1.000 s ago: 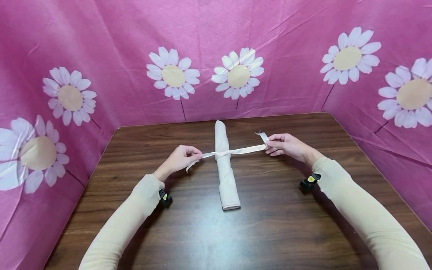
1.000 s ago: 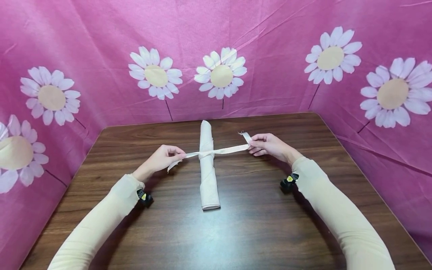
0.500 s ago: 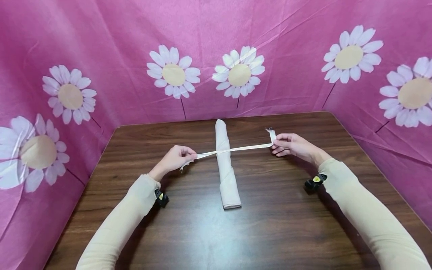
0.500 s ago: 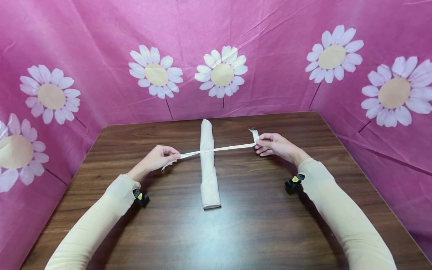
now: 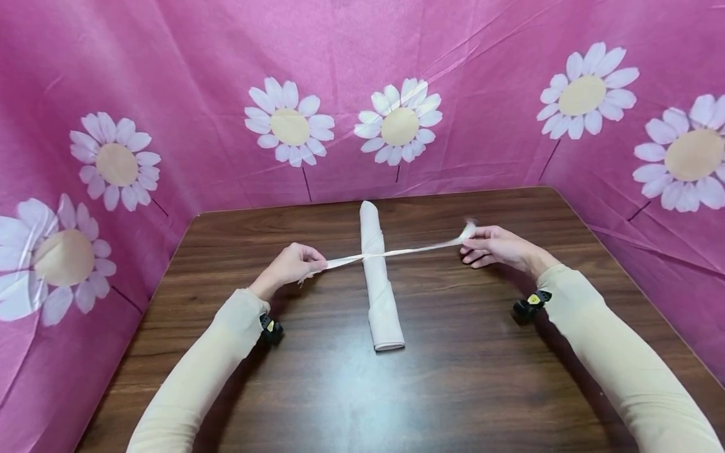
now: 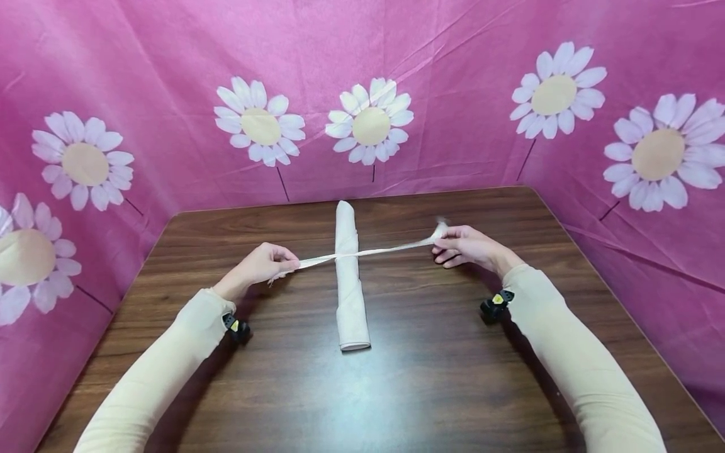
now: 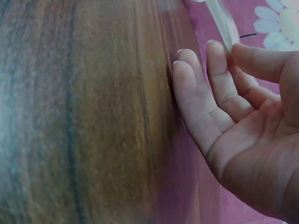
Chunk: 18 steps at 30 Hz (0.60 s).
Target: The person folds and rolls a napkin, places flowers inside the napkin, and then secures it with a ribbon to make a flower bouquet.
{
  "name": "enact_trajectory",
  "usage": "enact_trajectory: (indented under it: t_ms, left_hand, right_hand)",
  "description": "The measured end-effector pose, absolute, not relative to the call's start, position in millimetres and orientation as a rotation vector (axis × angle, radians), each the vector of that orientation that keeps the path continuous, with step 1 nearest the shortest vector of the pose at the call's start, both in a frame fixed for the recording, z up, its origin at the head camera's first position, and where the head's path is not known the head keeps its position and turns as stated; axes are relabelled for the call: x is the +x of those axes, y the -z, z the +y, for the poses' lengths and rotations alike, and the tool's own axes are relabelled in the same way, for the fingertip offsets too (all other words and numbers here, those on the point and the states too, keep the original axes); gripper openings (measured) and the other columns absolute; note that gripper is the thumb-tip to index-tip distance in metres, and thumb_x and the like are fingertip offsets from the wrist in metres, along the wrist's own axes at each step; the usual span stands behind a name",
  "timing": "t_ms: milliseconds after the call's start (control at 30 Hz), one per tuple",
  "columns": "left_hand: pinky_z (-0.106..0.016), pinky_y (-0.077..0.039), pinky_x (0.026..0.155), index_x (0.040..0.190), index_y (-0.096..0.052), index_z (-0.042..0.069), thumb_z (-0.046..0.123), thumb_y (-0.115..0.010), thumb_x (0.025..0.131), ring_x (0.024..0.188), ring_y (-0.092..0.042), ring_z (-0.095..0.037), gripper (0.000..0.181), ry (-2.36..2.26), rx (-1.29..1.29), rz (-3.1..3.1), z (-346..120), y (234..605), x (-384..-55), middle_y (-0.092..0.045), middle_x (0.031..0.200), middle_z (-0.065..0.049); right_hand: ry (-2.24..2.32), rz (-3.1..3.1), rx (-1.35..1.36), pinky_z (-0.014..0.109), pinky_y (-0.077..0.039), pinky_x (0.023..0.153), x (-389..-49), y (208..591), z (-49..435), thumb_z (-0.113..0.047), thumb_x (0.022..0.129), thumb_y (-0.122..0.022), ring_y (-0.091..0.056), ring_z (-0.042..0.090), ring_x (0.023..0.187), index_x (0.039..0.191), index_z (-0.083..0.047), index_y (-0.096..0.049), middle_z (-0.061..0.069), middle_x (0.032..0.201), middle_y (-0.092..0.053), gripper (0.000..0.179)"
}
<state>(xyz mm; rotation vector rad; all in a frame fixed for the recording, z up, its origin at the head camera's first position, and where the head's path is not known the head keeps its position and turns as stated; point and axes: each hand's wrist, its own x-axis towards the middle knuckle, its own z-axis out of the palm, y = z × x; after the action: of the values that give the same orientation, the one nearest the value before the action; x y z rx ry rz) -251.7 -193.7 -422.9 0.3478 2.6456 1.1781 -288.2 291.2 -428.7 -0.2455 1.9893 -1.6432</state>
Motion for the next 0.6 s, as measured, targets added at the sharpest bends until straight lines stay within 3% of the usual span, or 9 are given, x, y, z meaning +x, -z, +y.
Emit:
enact_trajectory:
  t_ms: [167, 300, 367, 467, 533, 600]
  left_hand:
    - [-0.038, -0.052, 0.088, 0.120, -0.070, -0.001, 0.023, -0.071, 0.096, 0.097, -0.068, -0.022, 0.034, -1.195, 0.424, 2.695, -194, 410, -251, -0.074, 0.105, -0.010]
    - [-0.042, -0.050, 0.094, 0.122, -0.068, -0.003, 0.020, -0.069, 0.098, 0.107, -0.065, -0.024, 0.033, -1.254, 0.553, 2.645, -187, 398, -253, -0.072, 0.114, -0.011]
    - [-0.039, -0.049, 0.092, 0.122, -0.069, -0.002, 0.020, -0.069, 0.098, 0.107, -0.063, -0.022, 0.032, -1.256, 0.575, 2.620, -178, 394, -254, -0.072, 0.116, -0.009]
    - [-0.037, -0.049, 0.091, 0.122, -0.070, 0.000, 0.020, -0.069, 0.098, 0.105, -0.063, -0.019, 0.031, -1.193, 0.583, 2.613, -161, 393, -255, -0.072, 0.115, -0.007]
    - [-0.035, -0.049, 0.090, 0.120, -0.072, 0.002, 0.022, -0.069, 0.098, 0.101, -0.062, -0.017, 0.030, -1.146, 0.552, 2.607, -148, 397, -257, -0.073, 0.113, -0.005]
    - [-0.035, -0.049, 0.089, 0.117, -0.074, 0.003, 0.025, -0.069, 0.098, 0.096, -0.062, -0.015, 0.029, -1.070, 0.566, 2.621, -136, 401, -260, -0.074, 0.108, -0.005]
  right_hand:
    - [1.814, 2.027, -0.195, 0.033, -0.059, 0.074, -288, 416, 288, -0.016, 0.104, -0.059, -0.073, 0.022, 0.088, 0.135, -0.008, -0.043, 0.010, 0.114, -0.059, 0.035]
    - [1.852, 2.090, -0.242, 0.035, -0.060, 0.076, -296, 409, 280, -0.021, 0.103, -0.062, -0.072, 0.022, 0.089, 0.139, -0.011, -0.045, 0.018, 0.132, -0.044, 0.041]
    - [1.800, 2.094, -0.287, 0.039, -0.060, 0.077, -300, 411, 271, -0.026, 0.103, -0.062, -0.072, 0.025, 0.091, 0.144, -0.008, -0.045, 0.023, 0.135, -0.048, 0.048]
    - [1.692, 2.088, -0.340, 0.043, -0.060, 0.077, -299, 414, 244, -0.030, 0.102, -0.064, -0.072, 0.028, 0.091, 0.147, -0.001, -0.044, 0.028, 0.123, -0.062, 0.056]
    - [1.623, 2.066, -0.362, 0.042, -0.060, 0.074, -291, 411, 219, -0.025, 0.103, -0.062, -0.072, 0.030, 0.089, 0.144, 0.002, -0.047, 0.032, 0.111, -0.066, 0.052]
    - [1.547, 2.056, -0.397, 0.038, -0.059, 0.072, -285, 412, 195, -0.022, 0.103, -0.061, -0.072, 0.029, 0.088, 0.142, 0.006, -0.048, 0.031, 0.108, -0.067, 0.049]
